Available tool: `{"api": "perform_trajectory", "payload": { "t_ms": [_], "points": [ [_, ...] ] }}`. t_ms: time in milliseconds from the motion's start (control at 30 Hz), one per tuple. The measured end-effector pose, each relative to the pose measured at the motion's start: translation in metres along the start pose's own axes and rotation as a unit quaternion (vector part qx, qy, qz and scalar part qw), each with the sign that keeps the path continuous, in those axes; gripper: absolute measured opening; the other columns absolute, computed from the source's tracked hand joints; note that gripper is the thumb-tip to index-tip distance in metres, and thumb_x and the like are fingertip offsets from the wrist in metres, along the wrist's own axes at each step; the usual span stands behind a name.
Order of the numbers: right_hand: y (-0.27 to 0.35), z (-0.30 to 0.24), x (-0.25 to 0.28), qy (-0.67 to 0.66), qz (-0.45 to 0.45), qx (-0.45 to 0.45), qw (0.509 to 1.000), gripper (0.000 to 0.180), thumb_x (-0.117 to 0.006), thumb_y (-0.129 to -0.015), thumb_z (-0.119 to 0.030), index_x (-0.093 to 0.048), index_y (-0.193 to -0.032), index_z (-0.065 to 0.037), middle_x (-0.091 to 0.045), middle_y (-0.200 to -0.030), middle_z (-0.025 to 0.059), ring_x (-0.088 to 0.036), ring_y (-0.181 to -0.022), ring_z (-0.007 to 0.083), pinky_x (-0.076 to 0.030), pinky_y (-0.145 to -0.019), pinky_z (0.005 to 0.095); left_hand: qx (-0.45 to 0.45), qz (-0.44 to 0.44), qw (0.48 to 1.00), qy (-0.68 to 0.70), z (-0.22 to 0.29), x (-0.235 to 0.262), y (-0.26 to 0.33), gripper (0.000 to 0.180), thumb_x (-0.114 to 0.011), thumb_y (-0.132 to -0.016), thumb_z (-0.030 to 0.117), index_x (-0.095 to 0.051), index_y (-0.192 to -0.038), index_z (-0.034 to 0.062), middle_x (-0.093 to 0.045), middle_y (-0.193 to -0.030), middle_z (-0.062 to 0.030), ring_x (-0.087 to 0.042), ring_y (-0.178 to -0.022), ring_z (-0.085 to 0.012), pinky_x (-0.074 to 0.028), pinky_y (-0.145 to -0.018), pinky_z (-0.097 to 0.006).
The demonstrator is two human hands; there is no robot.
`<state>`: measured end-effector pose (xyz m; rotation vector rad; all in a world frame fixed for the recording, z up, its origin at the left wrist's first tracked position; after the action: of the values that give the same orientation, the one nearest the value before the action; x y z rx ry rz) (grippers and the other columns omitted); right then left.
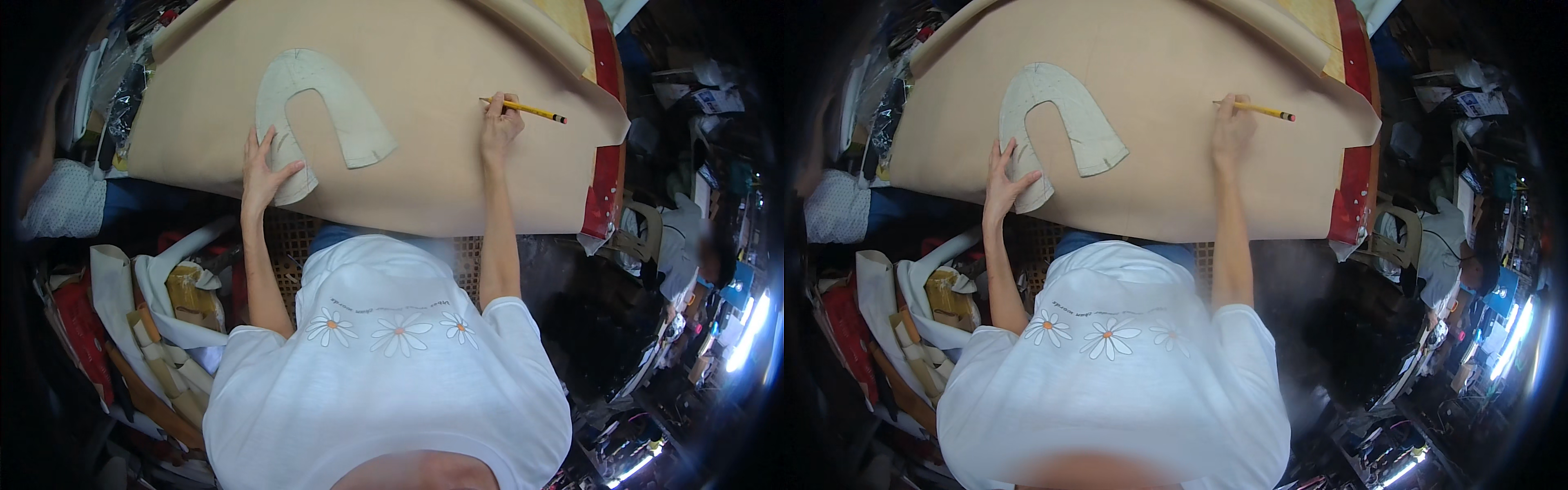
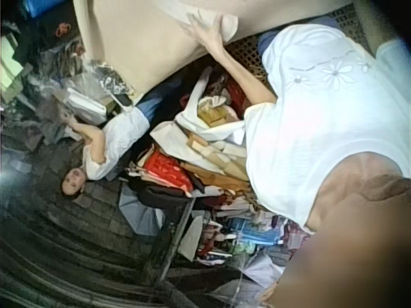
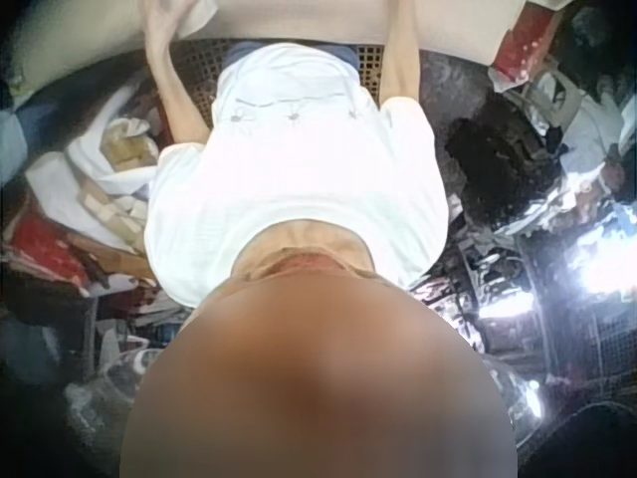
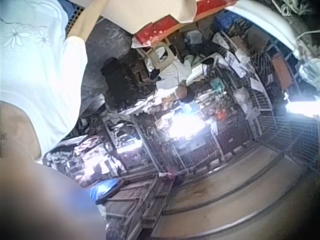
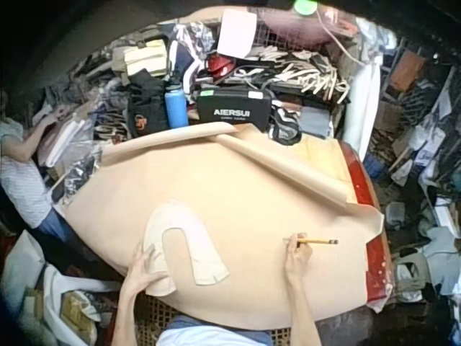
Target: The person places a U-shaped pattern on a large sheet of beige material and traces its outline with a pencil. They repeat this process multiple times, repositioning the pattern and tracing new outlines. Finally, they use scissors to cut along one of the traced lines.
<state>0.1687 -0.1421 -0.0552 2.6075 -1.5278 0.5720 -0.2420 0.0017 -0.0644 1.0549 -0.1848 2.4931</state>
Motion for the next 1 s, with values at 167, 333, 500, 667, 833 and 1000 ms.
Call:
{"api": "perform_trajectory", "payload": {
  "t_ms": [167, 333, 500, 667, 833, 1000],
  "points": [
    [0.002, -0.007, -0.004, 0.014, -0.039, 0.04, 0.998, 0.024, -0.054, -0.099, -0.025, -0.059, -0.089, -0.004, -0.052, -0.068, -0.0013, -0.045, -0.062, 0.0054, -0.039, -0.057, 0.0217, 0.001, 0.011, 1.0, 0.024, -0.002, -0.001, -0.002, 0.09, -0.087, -0.062, 0.033, -0.047, -0.139, 0.0082, -0.021, -0.152, -0.0264, -0.026, -0.141, -0.0356, -0.028, -0.113, -0.042],
    [0.001, -0.012, -0.006, 0.067, 0.014, 0.092, 0.993, 0.023, -0.054, -0.099, -0.025, -0.061, -0.093, -0.004, -0.055, -0.075, 0.0005, -0.049, -0.065, 0.0064, -0.042, -0.059, 0.023, 0.015, 0.012, 0.999, 0.042, 0.0, -0.001, 0.0, 0.09, -0.087, -0.063, 0.027, -0.046, -0.141, 0.0073, -0.019, -0.154, -0.0234, -0.024, -0.142, -0.0318, -0.026, -0.114, -0.041],
    [-0.001, 0.006, 0.02, -0.054, 0.061, 0.049, 0.995, 0.019, -0.052, -0.098, -0.018, -0.06, -0.109, -0.005, -0.058, -0.093, 0.0047, -0.057, -0.078, 0.0116, -0.048, -0.074, 0.0251, 0.024, 0.02, 0.991, 0.13, -0.003, -0.001, 0.002, 0.087, -0.086, -0.065, 0.019, -0.045, -0.141, 0.0069, -0.022, -0.154, -0.0208, -0.028, -0.141, -0.0297, -0.026, -0.114, -0.04],
    [0.002, 0.016, 0.138, 0.298, 0.201, 0.083, 0.929, 0.024, -0.057, -0.093, -0.019, -0.06, -0.112, -0.004, -0.062, -0.11, 0.0182, -0.059, -0.104, 0.0312, -0.046, -0.089, 0.0376, 0.002, 0.073, 0.987, 0.146, -0.018, 0.005, -0.005, 0.085, -0.085, -0.065, 0.01, -0.044, -0.139, 0.0018, -0.038, -0.144, -0.0191, -0.042, -0.131, -0.0289, -0.034, -0.11, -0.038],
    [0.017, 0.035, 0.223, 0.396, 0.201, 0.021, 0.896, 0.04, -0.076, -0.079, -0.034, -0.06, -0.098, -0.003, -0.065, -0.089, 0.0201, -0.063, -0.085, 0.0364, -0.048, -0.073, 0.0478, 0.017, 0.072, 0.965, 0.25, -0.03, -0.001, -0.021, 0.083, -0.083, -0.066, 0.006, -0.044, -0.14, 0.0016, -0.052, -0.128, -0.0136, -0.051, -0.119, -0.0249, -0.04, -0.104, -0.035],
    [-0.011, 0.044, 0.235, 0.433, 0.138, 0.004, 0.891, 0.051, -0.082, -0.071, -0.045, -0.054, -0.087, -0.004, -0.06, -0.077, 0.0159, -0.058, -0.074, 0.034, -0.046, -0.068, 0.0454, 0.093, -0.011, 0.968, 0.231, -0.035, 0.009, -0.039, 0.073, -0.076, -0.073, 0.002, -0.044, -0.138, 0.0012, -0.06, -0.115, -0.0082, -0.056, -0.103, -0.0175, -0.044, -0.096, -0.031]
  ]
}}
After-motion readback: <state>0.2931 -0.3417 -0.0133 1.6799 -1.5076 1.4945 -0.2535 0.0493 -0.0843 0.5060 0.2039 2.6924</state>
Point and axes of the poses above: each hand's wrist, its own y-axis away from the middle knuckle, its own x-axis out of the back of the hand, z = x × y, the point moved 4 cm from there along -y, towards the middle knuckle
